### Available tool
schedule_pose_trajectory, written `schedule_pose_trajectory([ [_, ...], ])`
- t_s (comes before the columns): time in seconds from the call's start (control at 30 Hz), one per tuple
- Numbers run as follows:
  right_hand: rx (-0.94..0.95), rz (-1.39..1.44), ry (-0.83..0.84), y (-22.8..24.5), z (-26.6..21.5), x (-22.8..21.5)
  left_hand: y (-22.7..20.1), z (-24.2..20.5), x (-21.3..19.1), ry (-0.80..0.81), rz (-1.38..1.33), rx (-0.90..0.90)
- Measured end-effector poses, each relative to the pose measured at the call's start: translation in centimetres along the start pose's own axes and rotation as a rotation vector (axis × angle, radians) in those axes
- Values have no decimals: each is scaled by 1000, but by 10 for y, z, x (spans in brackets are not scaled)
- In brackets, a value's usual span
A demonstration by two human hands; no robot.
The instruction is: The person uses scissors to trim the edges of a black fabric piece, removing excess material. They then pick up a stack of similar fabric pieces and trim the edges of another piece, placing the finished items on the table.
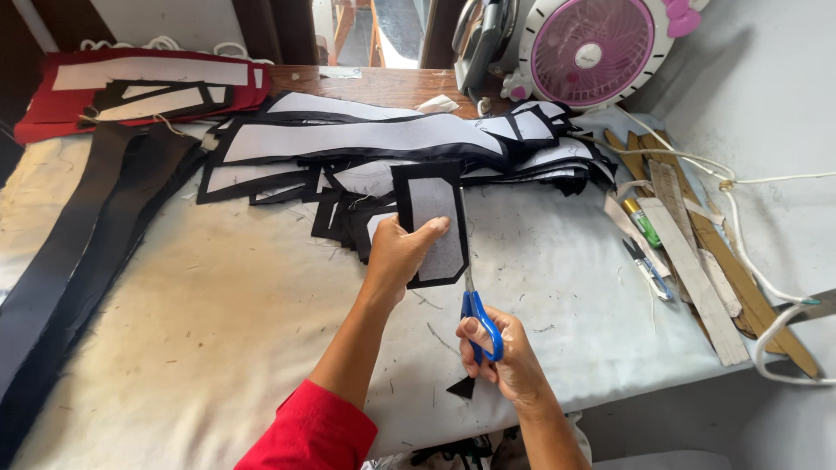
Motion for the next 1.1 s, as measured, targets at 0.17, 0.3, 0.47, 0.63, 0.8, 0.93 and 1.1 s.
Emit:
schedule_pose_trajectory([
  [0.17,-1,22,28,1,-1,-3,4,2,1,-8,-6,-12],
  [0.3,11,22,11,1,-1,-4,6,4,3,-32,26,18],
  [0.47,13,14,-5,4,-3,-3,8,7,5,-18,23,23],
  [0.63,37,-4,-27,1,-1,-5,8,8,4,-56,57,-3],
  [0.8,52,-12,-30,-7,3,-9,9,10,2,-27,25,-3],
  [0.93,48,-8,-11,-6,3,-11,-15,6,-1,-61,-69,-55],
  [1.1,41,-3,31,1,-2,-6,-6,13,-10,-117,-194,-47],
])
Point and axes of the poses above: each hand's wrist, its own z-axis towards the middle knuckle, its own x-axis out of the palm, y = z × x, the point moved 3 cm from there along z, towards the middle knuckle, and after that the axes turned 8 degrees about x, right-handed, at the moved point
